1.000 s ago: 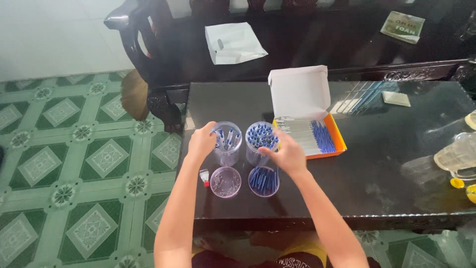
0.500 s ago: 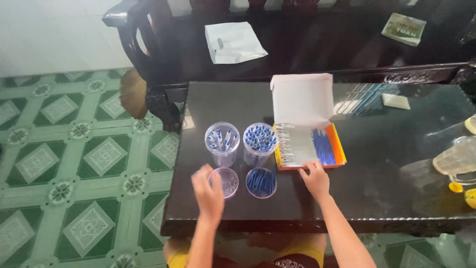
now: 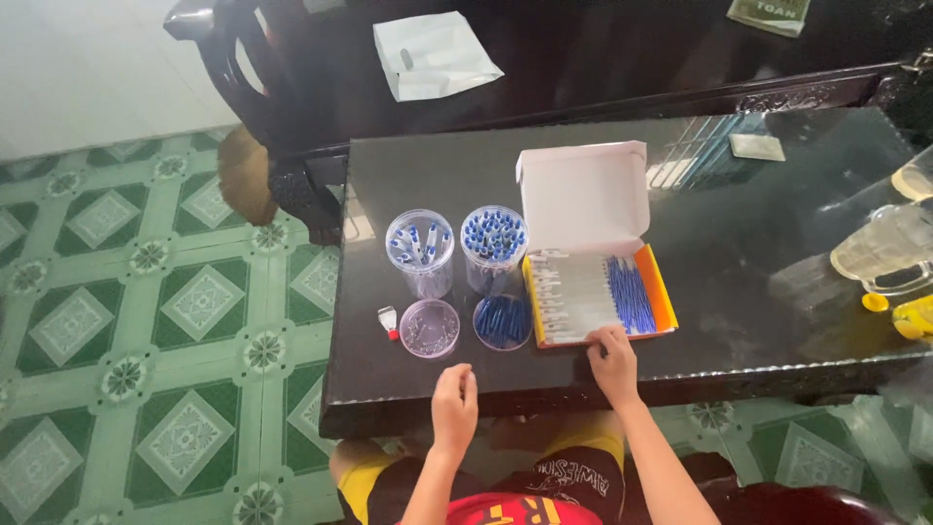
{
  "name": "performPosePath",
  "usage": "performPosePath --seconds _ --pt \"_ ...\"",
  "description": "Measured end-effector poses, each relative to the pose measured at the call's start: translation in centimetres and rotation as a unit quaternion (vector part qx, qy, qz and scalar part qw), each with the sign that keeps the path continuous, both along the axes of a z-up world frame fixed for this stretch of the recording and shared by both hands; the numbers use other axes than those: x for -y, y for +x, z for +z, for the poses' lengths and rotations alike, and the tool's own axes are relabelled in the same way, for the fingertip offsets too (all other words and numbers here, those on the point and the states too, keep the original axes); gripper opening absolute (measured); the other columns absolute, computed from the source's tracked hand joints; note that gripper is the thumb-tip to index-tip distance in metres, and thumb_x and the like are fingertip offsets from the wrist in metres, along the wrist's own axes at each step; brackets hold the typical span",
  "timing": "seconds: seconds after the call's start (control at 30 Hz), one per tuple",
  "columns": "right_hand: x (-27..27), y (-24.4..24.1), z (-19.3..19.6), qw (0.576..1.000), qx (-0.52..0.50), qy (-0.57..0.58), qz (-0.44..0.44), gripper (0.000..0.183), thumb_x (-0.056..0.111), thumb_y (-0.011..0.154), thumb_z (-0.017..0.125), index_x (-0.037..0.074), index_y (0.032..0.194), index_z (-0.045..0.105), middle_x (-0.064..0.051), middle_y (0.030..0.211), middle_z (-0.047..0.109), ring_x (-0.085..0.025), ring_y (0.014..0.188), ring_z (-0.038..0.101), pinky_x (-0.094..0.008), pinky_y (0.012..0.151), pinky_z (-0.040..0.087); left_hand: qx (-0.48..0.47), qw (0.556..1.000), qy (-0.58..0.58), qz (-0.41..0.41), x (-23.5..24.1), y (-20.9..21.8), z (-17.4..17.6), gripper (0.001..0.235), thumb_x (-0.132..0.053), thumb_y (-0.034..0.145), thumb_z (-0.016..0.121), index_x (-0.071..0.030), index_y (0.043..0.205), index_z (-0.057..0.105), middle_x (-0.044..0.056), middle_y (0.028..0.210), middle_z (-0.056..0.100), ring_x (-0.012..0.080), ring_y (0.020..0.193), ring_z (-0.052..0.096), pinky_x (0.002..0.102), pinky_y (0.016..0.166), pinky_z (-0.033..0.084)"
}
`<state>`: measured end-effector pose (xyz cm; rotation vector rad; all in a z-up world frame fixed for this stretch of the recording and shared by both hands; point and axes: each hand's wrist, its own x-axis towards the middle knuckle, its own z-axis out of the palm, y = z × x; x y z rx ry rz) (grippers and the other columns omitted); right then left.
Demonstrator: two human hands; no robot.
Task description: The person assembles blue pen refills by inserting them into clear plastic pen barrels. They pick refills from a box and barrels from a container, join them, and place the assembled pens into a clear cup. The process repeats throughout the clip.
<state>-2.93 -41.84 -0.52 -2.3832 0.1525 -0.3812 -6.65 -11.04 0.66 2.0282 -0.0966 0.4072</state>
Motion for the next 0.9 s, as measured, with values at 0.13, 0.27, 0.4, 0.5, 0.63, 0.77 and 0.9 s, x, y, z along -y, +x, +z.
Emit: performPosePath --seconds 0.13,0.27,0.4,0.5,0.63,0.77,0.9 --pt "-0.2 -1.1 0.3 0.999 0.013 0.033 -0.009 0.024 -0.002 0.087 0.055 0.012 0.094 0.073 -0.001 0.103 0.065 -0.02 0.093 0.065 -0.034 0.078 0.052 -0.042 0.998 -0.005 -0.041 1.2 -0.2 0.0 0.023 -0.015 0.101 0.055 -0.002 0.114 0.069 0.009 0.096 0.071 0.0236 0.087 0.064 0.038 0.081 0.052" --pt "-1.1 -2.5 1.6 0.995 0.067 0.059 -0.034 0.062 -0.015 0.081 0.046 0.007 0.137 0.062 -0.012 0.141 0.059 -0.027 0.136 0.052 -0.041 0.121 0.038 -0.022 0.999 0.01 -0.046 2.1 -0.7 -0.4 0.022 -0.018 0.101 0.055 -0.003 0.11 0.069 0.011 0.098 0.072 0.0277 0.091 0.063 0.04 0.082 0.05" --pt "-5.9 -4.6 5.1 0.853 0.062 0.476 -0.207 0.051 -0.006 0.088 0.038 0.009 0.133 0.057 -0.003 0.118 0.057 -0.011 0.063 0.04 -0.027 0.055 0.035 -0.145 0.986 -0.065 -0.058 3.3 -1.8 1.9 0.027 -0.027 0.097 0.06 -0.007 0.111 0.073 0.008 0.099 0.076 0.0219 0.09 0.071 0.036 0.084 0.053" --pt "-8.6 -4.9 4.5 0.68 -0.018 0.728 -0.092 0.037 -0.005 0.09 0.041 0.002 0.121 0.059 -0.017 0.107 0.066 -0.021 0.082 0.059 -0.025 0.053 0.036 -0.265 0.942 -0.155 -0.138 4.7 -1.9 4.1 0.028 -0.025 0.089 0.072 -0.012 0.114 0.07 -0.001 0.087 0.076 0.011 0.076 0.068 0.029 0.075 0.055" --pt "-12.5 -4.5 5.2 0.659 -0.03 0.751 0.023 0.028 0.015 0.103 0.043 0.0 0.119 0.062 -0.023 0.136 0.065 -0.035 0.135 0.057 -0.05 0.106 0.047 -0.288 0.916 -0.202 -0.193 4.8 -1.3 7.4 0.019 -0.014 0.084 0.07 -0.008 0.101 0.076 0.003 0.091 0.076 0.0098 0.076 0.065 0.026 0.069 0.054" --pt "-14.8 -3.3 5.9 0.684 -0.073 0.725 0.034 0.035 0.023 0.108 0.036 0.003 0.122 0.061 -0.02 0.147 0.061 -0.028 0.144 0.051 -0.047 0.109 0.047 -0.293 0.93 -0.153 -0.159 3.9 -0.9 7.8 0.016 -0.012 0.083 0.071 -0.009 0.097 0.078 0.001 0.089 0.077 0.0088 0.078 0.065 0.027 0.076 0.053" --pt "-14.9 -2.7 10.1 0.857 -0.051 0.513 0.014 0.038 0.021 0.107 0.042 0.004 0.13 0.067 -0.013 0.135 0.066 -0.024 0.129 0.059 -0.04 0.098 0.054 -0.185 0.972 -0.129 -0.06 3.5 3.6 3.9 0.013 -0.016 0.081 0.075 -0.014 0.092 0.081 0.012 0.084 0.076 0.0292 0.086 0.074 0.04 0.081 0.057"
